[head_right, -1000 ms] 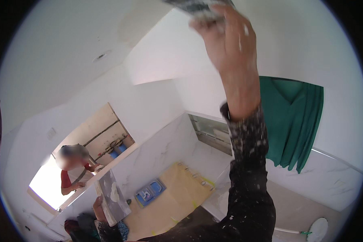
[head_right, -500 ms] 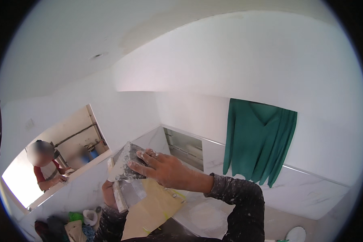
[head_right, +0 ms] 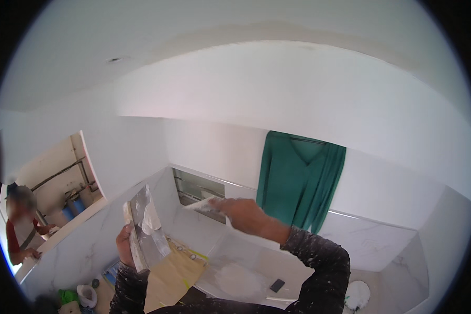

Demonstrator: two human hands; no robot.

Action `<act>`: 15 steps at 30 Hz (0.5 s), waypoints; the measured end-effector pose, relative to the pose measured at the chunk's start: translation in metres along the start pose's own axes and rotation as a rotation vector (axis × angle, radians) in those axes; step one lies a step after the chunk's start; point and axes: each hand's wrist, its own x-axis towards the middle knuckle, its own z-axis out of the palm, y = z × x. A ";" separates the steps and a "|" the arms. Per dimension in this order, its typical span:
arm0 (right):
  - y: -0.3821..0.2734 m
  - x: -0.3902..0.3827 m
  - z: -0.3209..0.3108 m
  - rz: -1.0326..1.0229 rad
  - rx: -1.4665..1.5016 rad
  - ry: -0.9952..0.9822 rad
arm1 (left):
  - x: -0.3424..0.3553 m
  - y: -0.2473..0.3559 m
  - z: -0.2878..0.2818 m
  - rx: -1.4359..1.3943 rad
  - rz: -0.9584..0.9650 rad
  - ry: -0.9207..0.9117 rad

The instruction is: The person applies white plaster to the ceiling using a trowel and hawk. They repeatedly scoop plaster from the hawk and smooth it onto the ceiling surface in a bathroom setting.

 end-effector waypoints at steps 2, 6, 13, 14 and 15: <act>0.002 -0.002 -0.015 0.188 0.075 -0.084 | 0.007 0.011 -0.008 0.023 -0.019 -0.067; -0.010 -0.006 -0.074 -0.080 -0.226 0.131 | 0.028 0.030 -0.022 0.706 -0.008 0.174; -0.077 0.012 -0.116 -0.250 -0.315 0.012 | 0.033 0.040 -0.014 0.271 -0.295 -0.018; -0.085 0.015 -0.118 -0.277 -0.318 0.001 | 0.034 0.040 -0.012 0.290 -0.305 -0.028; -0.092 0.017 -0.119 -0.301 -0.321 -0.015 | 0.032 0.040 -0.010 0.320 -0.321 -0.004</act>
